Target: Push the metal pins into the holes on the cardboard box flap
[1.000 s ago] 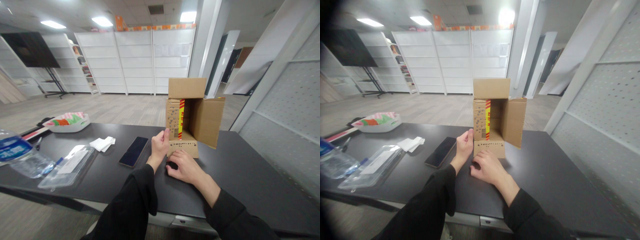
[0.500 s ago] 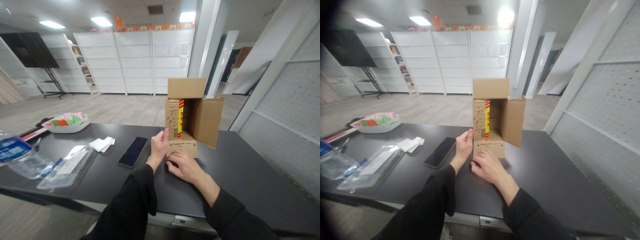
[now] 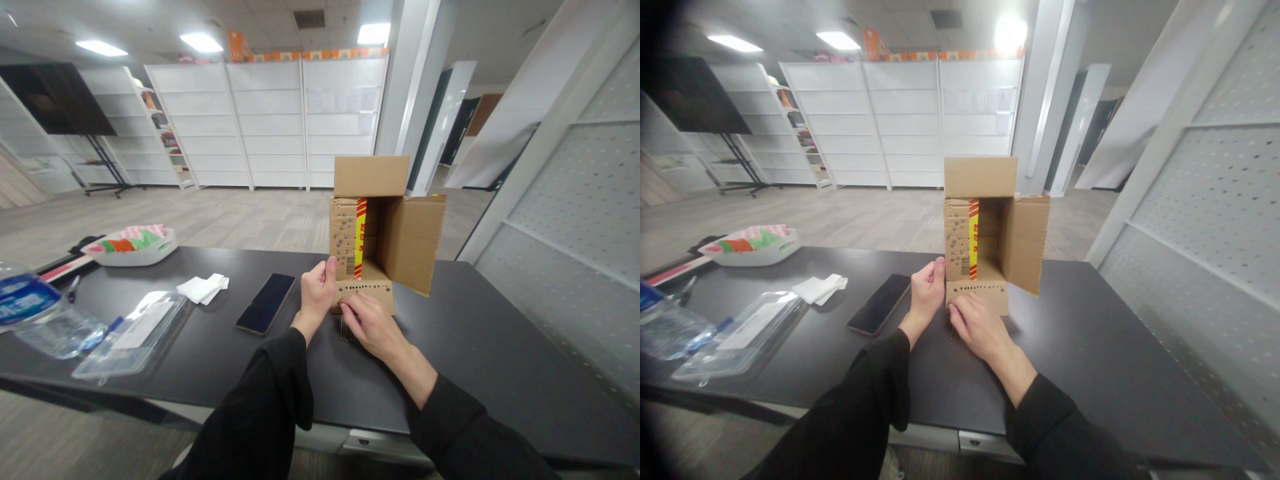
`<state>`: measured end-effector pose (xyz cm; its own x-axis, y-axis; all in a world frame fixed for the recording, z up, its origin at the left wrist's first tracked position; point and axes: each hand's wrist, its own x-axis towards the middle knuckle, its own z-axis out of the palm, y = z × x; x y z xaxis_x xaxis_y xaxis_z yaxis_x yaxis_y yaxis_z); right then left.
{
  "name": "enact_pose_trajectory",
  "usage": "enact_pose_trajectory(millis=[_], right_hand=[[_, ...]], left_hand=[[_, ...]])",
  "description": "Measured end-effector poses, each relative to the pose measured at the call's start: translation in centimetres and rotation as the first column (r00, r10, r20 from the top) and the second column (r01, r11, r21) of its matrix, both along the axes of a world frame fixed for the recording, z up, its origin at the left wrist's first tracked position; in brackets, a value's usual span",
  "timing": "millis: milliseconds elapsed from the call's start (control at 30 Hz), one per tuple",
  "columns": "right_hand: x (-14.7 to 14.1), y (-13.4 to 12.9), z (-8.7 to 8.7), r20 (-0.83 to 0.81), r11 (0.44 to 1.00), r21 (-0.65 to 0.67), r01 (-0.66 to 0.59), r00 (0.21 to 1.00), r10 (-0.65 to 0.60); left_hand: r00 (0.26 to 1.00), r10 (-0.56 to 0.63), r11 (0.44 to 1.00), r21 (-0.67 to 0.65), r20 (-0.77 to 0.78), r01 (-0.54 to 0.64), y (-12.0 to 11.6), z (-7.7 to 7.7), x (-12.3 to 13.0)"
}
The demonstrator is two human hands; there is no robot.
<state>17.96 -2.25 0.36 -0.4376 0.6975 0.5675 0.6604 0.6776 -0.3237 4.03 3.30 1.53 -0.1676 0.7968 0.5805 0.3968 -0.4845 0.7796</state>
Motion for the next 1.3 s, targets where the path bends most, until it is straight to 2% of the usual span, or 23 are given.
enact_pose_trajectory(millis=[167, 333, 600, 1300], right_hand=[[0.5, 0.7, -0.6, -0.218, 0.995, 0.023, 0.094, 0.972, -0.087], [0.6, 1.3, -1.0, -0.314, 0.98, 0.019, 0.199, 0.932, -0.183], [0.5, 1.9, -1.2, -0.273, 0.969, 0.041, 0.243, 0.936, -0.223], [0.4, 2.0, -1.2, -0.163, 0.962, 0.092, 0.257, 0.957, -0.24]], left_hand=[[0.999, -0.027, 1.0, -0.003, 0.02, 0.027, 0.0, 0.0, 0.0], [0.999, -0.039, 0.999, 0.0, 0.011, 0.039, 0.1, -0.1, 0.0], [0.999, -0.036, 0.999, 0.011, 0.005, 0.036, 0.2, -0.3, -0.1], [1.0, -0.024, 0.999, 0.038, 0.001, 0.024, 0.1, -0.1, 0.0]])
